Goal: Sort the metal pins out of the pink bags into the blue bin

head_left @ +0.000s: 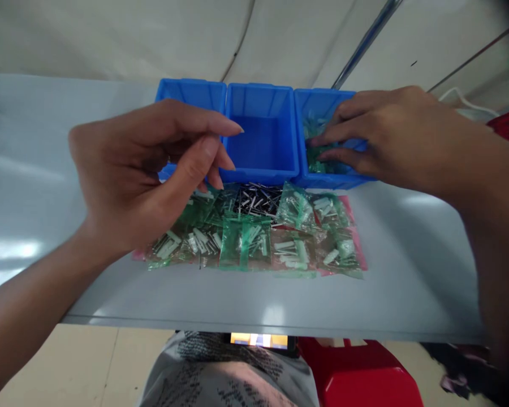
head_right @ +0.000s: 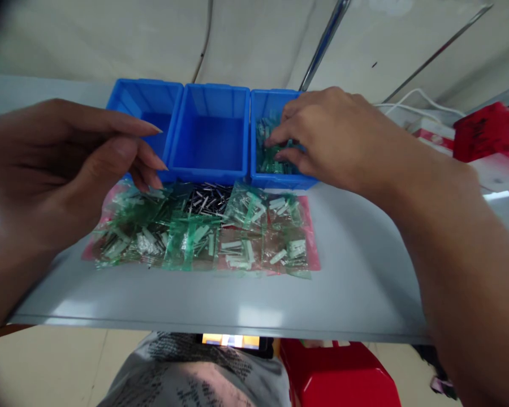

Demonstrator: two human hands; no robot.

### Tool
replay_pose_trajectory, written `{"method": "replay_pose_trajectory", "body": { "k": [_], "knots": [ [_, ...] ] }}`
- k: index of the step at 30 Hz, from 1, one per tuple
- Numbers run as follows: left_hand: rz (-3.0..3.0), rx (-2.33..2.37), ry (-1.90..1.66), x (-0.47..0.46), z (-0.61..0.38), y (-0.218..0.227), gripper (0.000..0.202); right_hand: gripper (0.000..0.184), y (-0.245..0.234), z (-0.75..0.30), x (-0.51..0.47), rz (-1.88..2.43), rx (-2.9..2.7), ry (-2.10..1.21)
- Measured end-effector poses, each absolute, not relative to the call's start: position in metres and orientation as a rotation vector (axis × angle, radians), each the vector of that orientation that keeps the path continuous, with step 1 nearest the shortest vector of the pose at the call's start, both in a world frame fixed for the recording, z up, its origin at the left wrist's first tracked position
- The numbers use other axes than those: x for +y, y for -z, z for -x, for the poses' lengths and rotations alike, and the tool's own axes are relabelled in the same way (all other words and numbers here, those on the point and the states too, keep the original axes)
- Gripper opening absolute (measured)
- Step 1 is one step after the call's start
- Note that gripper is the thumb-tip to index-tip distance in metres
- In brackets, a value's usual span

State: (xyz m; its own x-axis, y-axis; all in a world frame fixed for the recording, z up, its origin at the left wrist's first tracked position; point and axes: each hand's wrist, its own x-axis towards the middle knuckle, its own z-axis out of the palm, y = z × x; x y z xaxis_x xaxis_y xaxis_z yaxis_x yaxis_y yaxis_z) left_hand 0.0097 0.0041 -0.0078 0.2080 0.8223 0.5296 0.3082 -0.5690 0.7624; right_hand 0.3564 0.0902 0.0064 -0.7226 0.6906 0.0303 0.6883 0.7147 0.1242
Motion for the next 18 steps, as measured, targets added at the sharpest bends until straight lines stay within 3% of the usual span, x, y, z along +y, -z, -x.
{"method": "replay_pose_trajectory", "body": {
  "k": [7,10,12,18],
  "knots": [
    [-2.043,1.027,-1.397,0.007,-0.007,0.012,0.017,0.043,-0.035,-0.319,0.046,-1.454,3.045,-0.26],
    [-2.04,1.079,-1.396,0.008,-0.005,0.013,0.018,0.038,-0.035,-0.29,0.017,-0.977,3.327,-0.101],
    [-2.044,1.081,-1.41,0.009,-0.004,0.014,0.017,0.05,-0.026,-0.273,0.0,-0.625,3.373,-0.138],
    [-2.047,1.077,-1.416,0.01,-0.004,0.015,0.017,0.04,-0.003,-0.256,-0.015,-0.566,3.362,-0.267]
  ]
}}
